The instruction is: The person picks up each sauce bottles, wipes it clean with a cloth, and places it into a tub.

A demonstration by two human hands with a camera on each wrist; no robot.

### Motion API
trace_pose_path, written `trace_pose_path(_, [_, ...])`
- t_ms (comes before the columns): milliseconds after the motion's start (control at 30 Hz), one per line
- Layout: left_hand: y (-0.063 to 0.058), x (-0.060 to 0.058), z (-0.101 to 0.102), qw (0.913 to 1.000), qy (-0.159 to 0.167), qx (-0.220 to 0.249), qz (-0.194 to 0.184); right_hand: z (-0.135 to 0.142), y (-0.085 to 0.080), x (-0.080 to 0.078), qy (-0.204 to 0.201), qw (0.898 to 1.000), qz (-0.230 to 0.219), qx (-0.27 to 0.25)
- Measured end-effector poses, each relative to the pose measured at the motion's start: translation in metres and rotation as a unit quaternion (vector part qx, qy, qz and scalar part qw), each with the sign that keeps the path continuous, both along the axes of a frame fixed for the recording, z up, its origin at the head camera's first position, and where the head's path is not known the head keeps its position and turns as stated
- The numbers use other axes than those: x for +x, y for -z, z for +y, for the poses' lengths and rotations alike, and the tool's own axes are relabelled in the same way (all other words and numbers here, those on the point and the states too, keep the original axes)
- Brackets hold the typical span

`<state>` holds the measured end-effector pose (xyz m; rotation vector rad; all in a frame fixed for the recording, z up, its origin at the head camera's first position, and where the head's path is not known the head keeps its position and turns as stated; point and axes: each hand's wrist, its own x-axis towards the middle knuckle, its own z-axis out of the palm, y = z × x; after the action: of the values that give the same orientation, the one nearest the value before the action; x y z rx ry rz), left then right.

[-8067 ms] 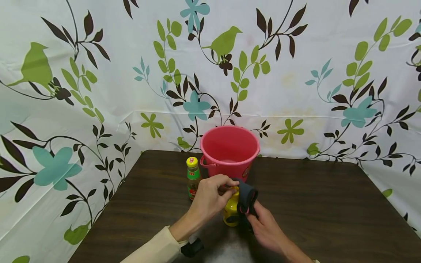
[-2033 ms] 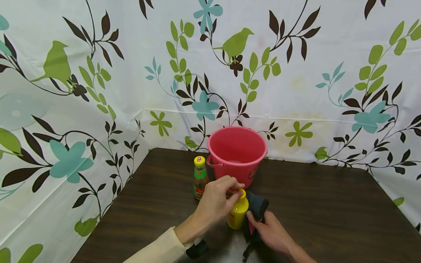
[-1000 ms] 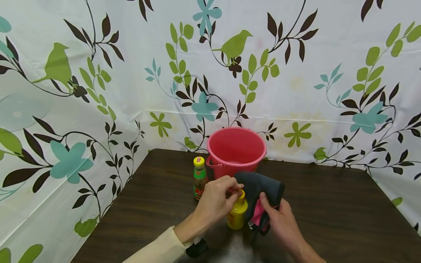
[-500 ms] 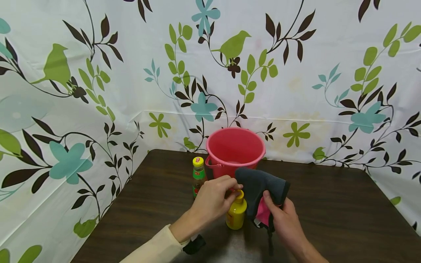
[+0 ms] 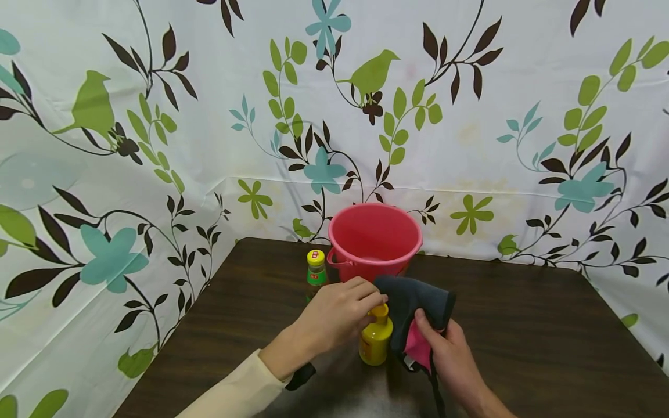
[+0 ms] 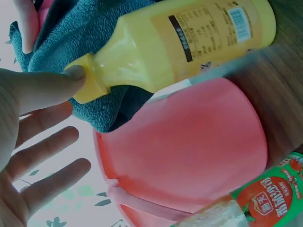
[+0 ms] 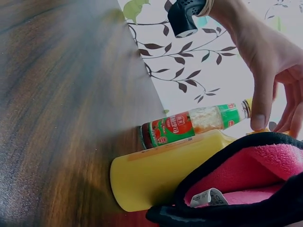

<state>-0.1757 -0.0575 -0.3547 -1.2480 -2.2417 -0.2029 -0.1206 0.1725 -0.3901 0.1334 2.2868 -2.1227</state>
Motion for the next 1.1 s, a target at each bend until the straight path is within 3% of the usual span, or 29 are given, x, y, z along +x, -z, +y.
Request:
trace_pose_path(67, [0.001, -0.001, -0.001, 0.9998, 0.007, 0.006, -0.017, -0.001, 0.001, 0.000, -0.002, 1.000, -0.003, -0.006])
trace_pose_path(167, [0.003, -0.003, -0.001, 0.9959, 0.025, 0.032, -0.081, -0.003, 0.004, 0.001, -0.008, 1.000, -0.008, -0.013])
trace_pose_path(267, [0.004, -0.006, -0.001, 0.9856, 0.047, 0.063, -0.150, -0.004, 0.006, 0.001, -0.016, 1.000, -0.008, -0.004])
trace_pose_path(367, [0.005, -0.008, 0.000, 0.9751, 0.063, 0.085, -0.195, -0.004, 0.007, 0.002, -0.022, 1.000, -0.005, 0.008])
trace_pose_path(633, [0.008, -0.010, 0.006, 0.9545, 0.071, 0.142, -0.252, -0.004, 0.007, 0.001, -0.019, 0.999, -0.002, 0.031])
trace_pose_path(1100, [0.018, -0.004, 0.009, 0.9203, 0.030, 0.227, -0.317, -0.018, 0.014, -0.002, -0.035, 0.998, 0.023, 0.046])
